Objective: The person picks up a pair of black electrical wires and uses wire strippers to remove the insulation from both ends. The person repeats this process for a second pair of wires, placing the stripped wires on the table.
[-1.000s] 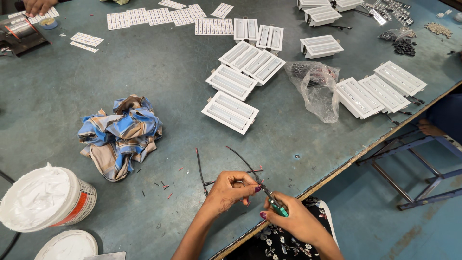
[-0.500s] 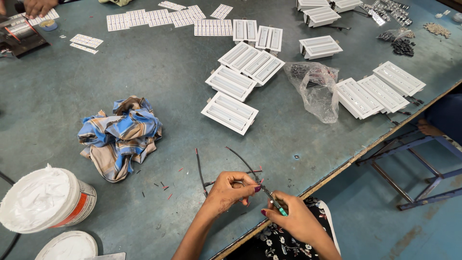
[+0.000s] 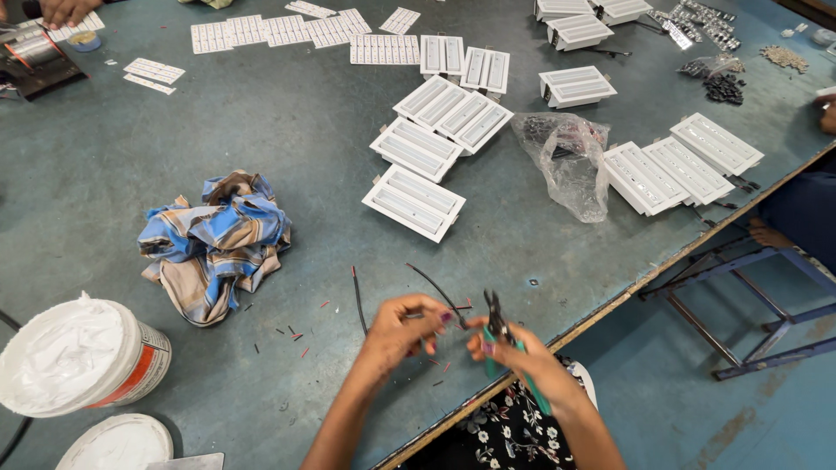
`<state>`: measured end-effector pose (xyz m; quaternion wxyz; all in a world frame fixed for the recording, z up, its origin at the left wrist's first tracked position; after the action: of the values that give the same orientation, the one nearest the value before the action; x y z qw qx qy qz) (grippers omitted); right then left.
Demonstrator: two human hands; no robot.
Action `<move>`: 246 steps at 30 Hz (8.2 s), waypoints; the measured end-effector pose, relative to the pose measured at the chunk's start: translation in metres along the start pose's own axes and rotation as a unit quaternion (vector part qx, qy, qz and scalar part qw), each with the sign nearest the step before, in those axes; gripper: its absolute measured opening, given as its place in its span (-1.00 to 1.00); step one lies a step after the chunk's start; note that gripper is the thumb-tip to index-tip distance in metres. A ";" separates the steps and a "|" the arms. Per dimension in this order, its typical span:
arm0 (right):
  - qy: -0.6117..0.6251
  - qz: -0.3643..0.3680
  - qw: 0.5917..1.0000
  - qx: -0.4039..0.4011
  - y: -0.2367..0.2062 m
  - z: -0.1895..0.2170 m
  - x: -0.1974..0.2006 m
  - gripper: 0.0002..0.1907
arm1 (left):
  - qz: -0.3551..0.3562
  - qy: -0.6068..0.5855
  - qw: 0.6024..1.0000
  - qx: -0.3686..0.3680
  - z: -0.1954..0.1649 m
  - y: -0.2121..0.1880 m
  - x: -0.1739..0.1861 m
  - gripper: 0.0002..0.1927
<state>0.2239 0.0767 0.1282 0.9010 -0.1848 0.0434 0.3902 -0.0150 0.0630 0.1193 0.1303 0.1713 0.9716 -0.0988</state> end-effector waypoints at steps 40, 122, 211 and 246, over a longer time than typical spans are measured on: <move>0.272 -0.037 0.897 0.346 0.078 -0.003 0.060 -0.49 | -0.105 0.536 0.833 -0.085 0.017 0.018 0.050 -0.66; 0.009 -0.094 0.992 0.086 0.044 -0.025 -0.007 -0.67 | 0.021 -0.188 0.960 -0.209 0.053 0.043 -0.014 -0.59; -0.073 0.055 0.992 -0.088 0.020 -0.027 0.001 -0.77 | -0.033 -0.147 0.965 -0.215 0.019 0.029 0.005 -0.65; -0.071 0.068 0.989 -0.109 0.020 -0.028 -0.002 -0.78 | -0.057 -0.157 0.967 -0.192 0.017 0.031 0.000 -0.66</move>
<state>0.2099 0.0773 0.0964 0.8475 -0.2505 -0.0511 0.4652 0.0003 0.0876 0.0989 0.3053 0.0695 0.9480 0.0566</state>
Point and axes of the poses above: each hand's wrist, its own y-axis towards the middle knuckle, its own x-axis out of the back of the hand, z = x × y, the point moved 1 cm from there along y, towards the middle knuckle, and after that the axes turned 14 degrees about z, right-handed, at the moved point
